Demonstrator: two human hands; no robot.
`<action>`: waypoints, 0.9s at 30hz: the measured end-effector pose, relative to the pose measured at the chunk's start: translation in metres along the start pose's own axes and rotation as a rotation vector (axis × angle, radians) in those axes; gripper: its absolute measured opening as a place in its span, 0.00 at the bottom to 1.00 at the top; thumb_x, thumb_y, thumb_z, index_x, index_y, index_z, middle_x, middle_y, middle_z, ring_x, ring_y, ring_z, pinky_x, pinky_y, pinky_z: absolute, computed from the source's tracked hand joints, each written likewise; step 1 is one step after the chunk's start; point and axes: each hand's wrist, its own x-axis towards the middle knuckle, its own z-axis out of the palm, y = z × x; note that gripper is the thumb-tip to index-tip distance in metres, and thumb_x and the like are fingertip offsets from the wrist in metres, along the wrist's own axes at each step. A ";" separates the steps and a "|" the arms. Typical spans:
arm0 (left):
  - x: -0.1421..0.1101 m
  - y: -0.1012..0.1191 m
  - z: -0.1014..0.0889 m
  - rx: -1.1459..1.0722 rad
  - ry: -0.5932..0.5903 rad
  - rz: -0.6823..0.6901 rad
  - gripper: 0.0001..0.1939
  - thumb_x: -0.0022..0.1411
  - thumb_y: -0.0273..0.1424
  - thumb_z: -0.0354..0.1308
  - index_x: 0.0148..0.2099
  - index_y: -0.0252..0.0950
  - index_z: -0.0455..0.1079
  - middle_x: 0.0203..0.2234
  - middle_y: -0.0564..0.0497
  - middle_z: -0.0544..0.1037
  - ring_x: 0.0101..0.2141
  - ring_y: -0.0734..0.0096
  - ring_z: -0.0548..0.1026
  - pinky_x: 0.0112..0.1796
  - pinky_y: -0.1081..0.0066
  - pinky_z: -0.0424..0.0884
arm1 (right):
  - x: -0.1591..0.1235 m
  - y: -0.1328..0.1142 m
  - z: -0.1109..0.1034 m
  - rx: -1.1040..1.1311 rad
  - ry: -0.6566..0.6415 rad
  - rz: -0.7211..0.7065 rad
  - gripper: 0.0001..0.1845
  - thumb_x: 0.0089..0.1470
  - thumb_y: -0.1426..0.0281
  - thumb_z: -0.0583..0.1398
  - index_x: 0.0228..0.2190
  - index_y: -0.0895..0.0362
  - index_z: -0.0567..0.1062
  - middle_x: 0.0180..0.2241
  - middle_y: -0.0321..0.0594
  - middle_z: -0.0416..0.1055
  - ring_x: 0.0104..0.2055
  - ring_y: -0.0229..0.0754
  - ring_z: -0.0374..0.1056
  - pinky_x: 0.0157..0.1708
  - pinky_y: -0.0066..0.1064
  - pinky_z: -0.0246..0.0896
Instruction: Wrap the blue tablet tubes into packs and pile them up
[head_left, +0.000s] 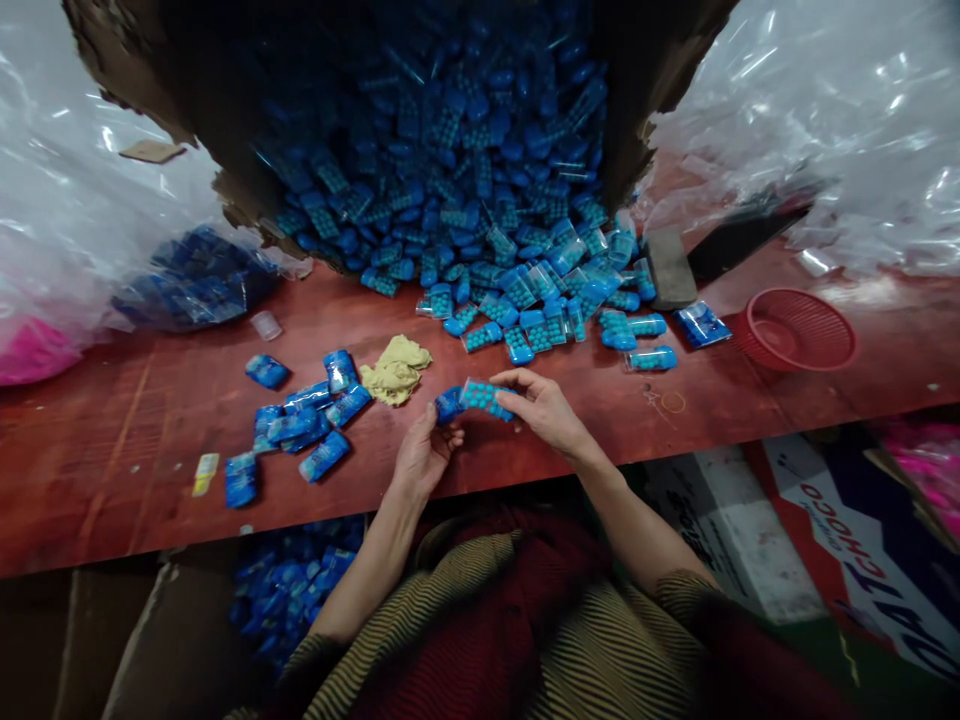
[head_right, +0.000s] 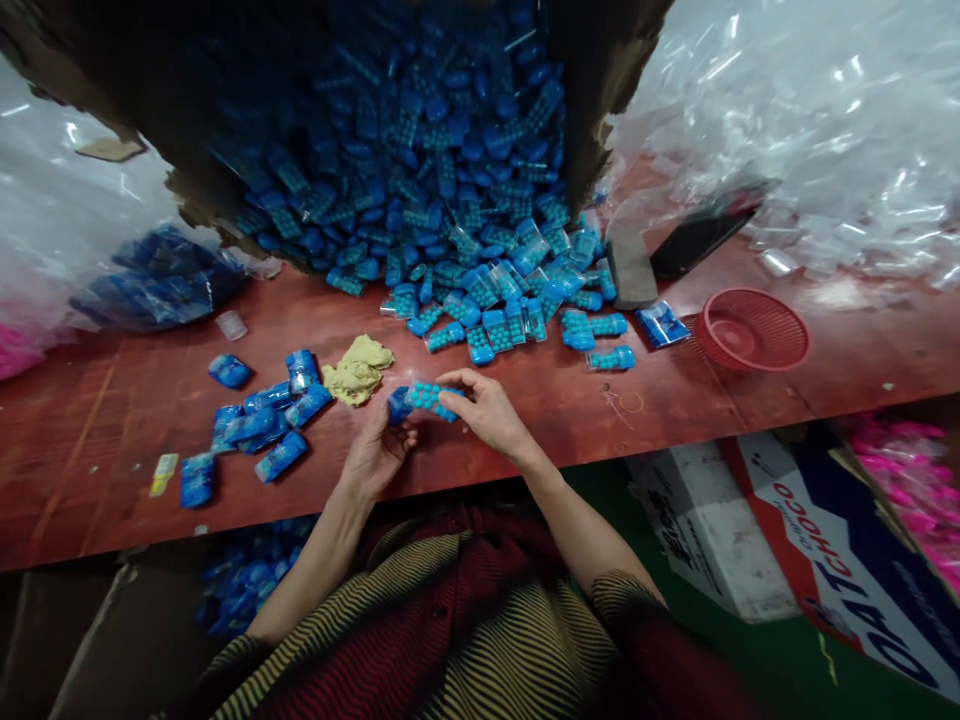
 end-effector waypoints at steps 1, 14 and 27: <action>0.000 0.000 0.000 0.014 -0.005 0.023 0.14 0.50 0.39 0.65 0.32 0.34 0.69 0.17 0.52 0.74 0.19 0.74 0.72 0.20 0.76 0.69 | 0.000 0.000 0.001 -0.027 -0.004 -0.006 0.15 0.48 0.64 0.61 0.39 0.56 0.75 0.34 0.37 0.72 0.25 0.32 0.63 0.16 0.21 0.58; -0.005 0.008 0.000 0.074 0.009 0.053 0.15 0.50 0.39 0.65 0.31 0.32 0.70 0.18 0.50 0.75 0.20 0.72 0.74 0.21 0.76 0.70 | -0.008 -0.003 -0.001 -0.363 0.002 -0.211 0.11 0.53 0.69 0.59 0.38 0.54 0.77 0.36 0.37 0.72 0.36 0.37 0.67 0.34 0.28 0.59; -0.009 0.018 0.001 0.164 0.002 0.152 0.15 0.48 0.38 0.66 0.29 0.31 0.70 0.19 0.52 0.75 0.19 0.73 0.73 0.20 0.75 0.69 | -0.008 -0.005 -0.006 -0.314 -0.081 -0.309 0.11 0.52 0.70 0.61 0.39 0.51 0.78 0.34 0.37 0.69 0.37 0.38 0.66 0.40 0.33 0.61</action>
